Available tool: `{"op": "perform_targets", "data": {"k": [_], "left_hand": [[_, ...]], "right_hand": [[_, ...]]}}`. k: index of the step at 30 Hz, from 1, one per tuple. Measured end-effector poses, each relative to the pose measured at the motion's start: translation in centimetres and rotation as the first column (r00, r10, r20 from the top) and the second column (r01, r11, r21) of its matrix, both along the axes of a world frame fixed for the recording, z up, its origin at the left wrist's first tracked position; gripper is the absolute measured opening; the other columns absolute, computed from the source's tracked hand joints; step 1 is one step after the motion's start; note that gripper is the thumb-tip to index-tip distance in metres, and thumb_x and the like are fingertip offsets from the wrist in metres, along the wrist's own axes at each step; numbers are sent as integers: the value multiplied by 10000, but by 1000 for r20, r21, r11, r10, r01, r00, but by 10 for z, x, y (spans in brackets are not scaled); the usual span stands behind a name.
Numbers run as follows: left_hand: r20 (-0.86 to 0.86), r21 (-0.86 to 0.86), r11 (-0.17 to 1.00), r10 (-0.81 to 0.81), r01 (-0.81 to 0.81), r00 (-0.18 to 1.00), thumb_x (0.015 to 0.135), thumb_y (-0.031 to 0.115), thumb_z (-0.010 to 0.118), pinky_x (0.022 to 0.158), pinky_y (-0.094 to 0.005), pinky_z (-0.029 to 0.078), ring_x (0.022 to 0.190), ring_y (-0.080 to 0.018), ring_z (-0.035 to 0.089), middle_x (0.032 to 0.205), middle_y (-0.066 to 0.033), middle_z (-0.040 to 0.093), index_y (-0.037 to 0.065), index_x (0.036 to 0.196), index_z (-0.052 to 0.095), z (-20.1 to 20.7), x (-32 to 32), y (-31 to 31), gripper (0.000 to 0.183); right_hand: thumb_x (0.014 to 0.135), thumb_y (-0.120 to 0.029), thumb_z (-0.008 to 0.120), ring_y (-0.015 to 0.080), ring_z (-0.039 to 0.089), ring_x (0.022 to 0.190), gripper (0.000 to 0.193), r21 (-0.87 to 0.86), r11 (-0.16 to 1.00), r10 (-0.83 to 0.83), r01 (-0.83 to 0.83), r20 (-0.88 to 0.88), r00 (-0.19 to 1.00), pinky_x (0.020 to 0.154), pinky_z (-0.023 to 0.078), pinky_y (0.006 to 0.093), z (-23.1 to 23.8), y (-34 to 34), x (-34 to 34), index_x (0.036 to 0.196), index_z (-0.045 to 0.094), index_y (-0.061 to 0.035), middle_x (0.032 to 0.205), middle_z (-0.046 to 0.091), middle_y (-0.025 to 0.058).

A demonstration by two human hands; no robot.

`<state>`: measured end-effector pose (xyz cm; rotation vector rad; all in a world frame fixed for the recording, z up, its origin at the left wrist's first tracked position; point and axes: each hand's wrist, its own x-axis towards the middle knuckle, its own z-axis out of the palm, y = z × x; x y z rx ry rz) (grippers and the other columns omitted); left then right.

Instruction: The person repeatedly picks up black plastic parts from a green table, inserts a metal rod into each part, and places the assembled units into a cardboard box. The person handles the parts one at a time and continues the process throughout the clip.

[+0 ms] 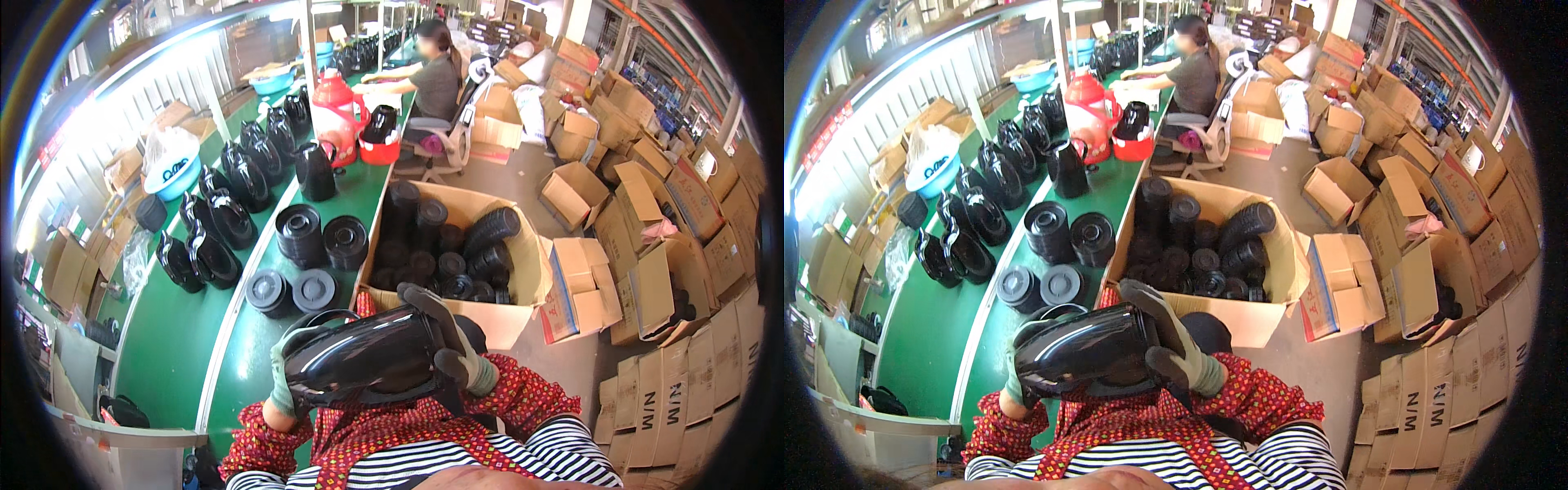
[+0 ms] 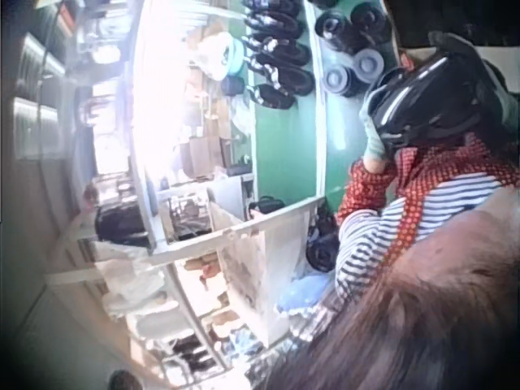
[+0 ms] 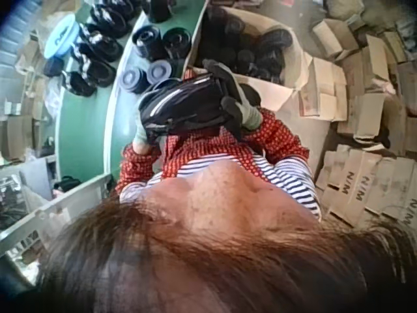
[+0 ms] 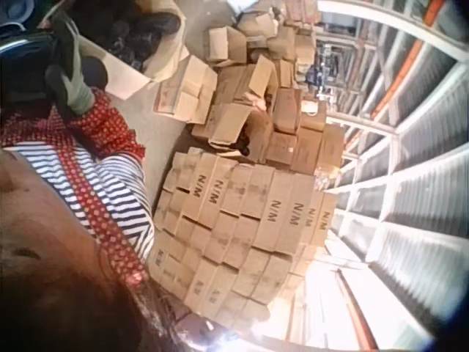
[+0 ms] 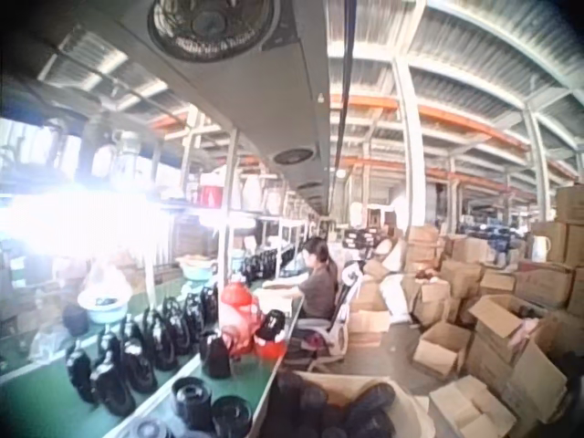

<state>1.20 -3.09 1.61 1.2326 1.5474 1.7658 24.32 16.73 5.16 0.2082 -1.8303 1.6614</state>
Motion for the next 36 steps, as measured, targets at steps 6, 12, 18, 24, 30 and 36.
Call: {"op": "perform_targets", "data": {"k": [6, 12, 18, 24, 30, 36], "left_hand": [[-282, 131, 990, 90, -55, 955, 713, 298, 940, 1097, -467, 510, 1314, -386, 628, 1469, -267, 586, -36, 1213, 716, 41, -1, 1, 642], [-530, 283, 926, 368, -250, 764, 679, 462, 960, 1091, -499, 500, 1260, -430, 652, 1406, -288, 613, -25, 1194, 676, 30, 1, -6, 763], [192, 31, 992, -128, 124, 973, 851, 225, 881, 1112, -444, 508, 1267, -278, 654, 1401, -179, 658, 18, 1306, 651, -2, 20, 5, 551], [290, -164, 864, -420, 477, 860, 960, 217, 780, 1203, -436, 431, 1408, -284, 556, 1557, -113, 562, 116, 1519, 561, -28, 16, 8, 609], [-147, -50, 994, -100, 93, 984, 939, 92, 769, 1097, -434, 531, 1211, -299, 684, 1417, -220, 646, -50, 1391, 624, 23, 4, 5, 495], [-704, 4, 994, 80, -109, 706, 648, 230, 989, 908, -401, 600, 1102, -364, 740, 1264, -276, 704, -60, 1136, 734, 45, -14, -16, 623]], "right_hand": [[1085, -467, 540, 231, 442, 1445, 833, -370, 926, 91, -70, 38, 995, 1211, 336, 393, 30, -21, 2, 1666, 209, 30, 1603, 406, 145], [1097, -506, 548, 226, 419, 1460, 820, -397, 915, 50, 71, 287, 957, 1237, 305, 388, 41, -14, 5, 1682, 208, -42, 1609, 399, 130], [939, -403, 744, 417, 403, 1487, 816, 222, 939, -269, 264, -5, 963, 1238, 312, 496, 33, -26, 11, 1600, 418, -53, 1608, 381, 256], [723, -433, 888, 581, 328, 1479, 933, 718, 677, -94, 165, -138, 986, 1235, 275, 626, 47, -31, 12, 1526, 536, -114, 1602, 334, 352], [1016, -504, 625, 318, 588, 1309, 643, -451, 877, -43, 168, 275, 961, 1127, 477, 465, -10, -21, -6, 1483, 550, -69, 1479, 564, 178], [1048, -632, 541, 264, 533, 1402, 844, -879, 477, 457, 5, 253, 853, 1215, 383, 397, -29, -6, 14, 1610, 381, -23, 1570, 510, 166]]}}
